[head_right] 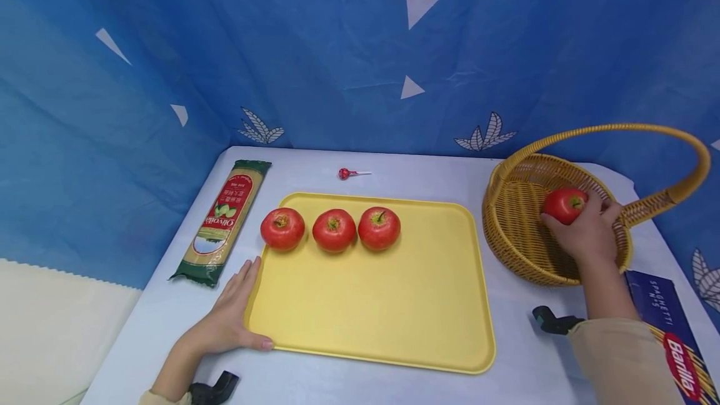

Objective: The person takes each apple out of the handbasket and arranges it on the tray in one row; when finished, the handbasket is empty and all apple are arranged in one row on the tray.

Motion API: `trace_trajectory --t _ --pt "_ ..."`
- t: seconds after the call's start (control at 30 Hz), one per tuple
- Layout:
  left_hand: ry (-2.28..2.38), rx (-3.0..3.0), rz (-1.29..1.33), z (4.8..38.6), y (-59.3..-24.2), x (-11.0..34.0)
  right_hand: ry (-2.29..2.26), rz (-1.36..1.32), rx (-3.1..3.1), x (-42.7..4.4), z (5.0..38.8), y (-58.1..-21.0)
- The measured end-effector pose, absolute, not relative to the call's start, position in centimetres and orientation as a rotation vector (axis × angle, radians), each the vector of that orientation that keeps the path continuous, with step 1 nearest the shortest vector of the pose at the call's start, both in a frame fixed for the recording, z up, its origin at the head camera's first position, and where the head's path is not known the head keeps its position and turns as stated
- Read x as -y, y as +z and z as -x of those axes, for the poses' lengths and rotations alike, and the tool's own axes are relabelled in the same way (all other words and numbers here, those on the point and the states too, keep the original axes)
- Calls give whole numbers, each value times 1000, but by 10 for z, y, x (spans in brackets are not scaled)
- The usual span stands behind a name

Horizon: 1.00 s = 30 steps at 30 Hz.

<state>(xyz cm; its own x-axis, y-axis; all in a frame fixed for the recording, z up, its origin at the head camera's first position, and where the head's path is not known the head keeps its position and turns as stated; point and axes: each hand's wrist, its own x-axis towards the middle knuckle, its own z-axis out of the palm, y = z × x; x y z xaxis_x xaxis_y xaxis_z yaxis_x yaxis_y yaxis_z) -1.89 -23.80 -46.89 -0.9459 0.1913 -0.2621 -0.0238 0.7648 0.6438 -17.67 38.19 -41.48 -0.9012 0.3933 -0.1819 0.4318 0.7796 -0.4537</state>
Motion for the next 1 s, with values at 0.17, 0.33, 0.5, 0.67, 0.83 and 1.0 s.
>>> trace_trajectory --t 0.17,0.33,0.5,0.67,0.83,1.0 --pt "970 -2652 -135 20 -471 238 -773 -640 -2889 -382 175 -416" --pt "969 -2656 -143 20 -472 239 -809 -615 -2918 -382 175 -416" --pt "974 -2651 -132 20 -473 239 -837 -519 -3003 -378 169 -411" --pt "971 -2654 -138 20 -473 239 -814 -455 -3099 -366 154 -397" --pt "973 -2662 -146 19 -472 239 -828 -434 -3149 -346 134 -381" --pt "976 -2668 -149 19 -472 240 -907 -330 -3241 -317 116 -362"
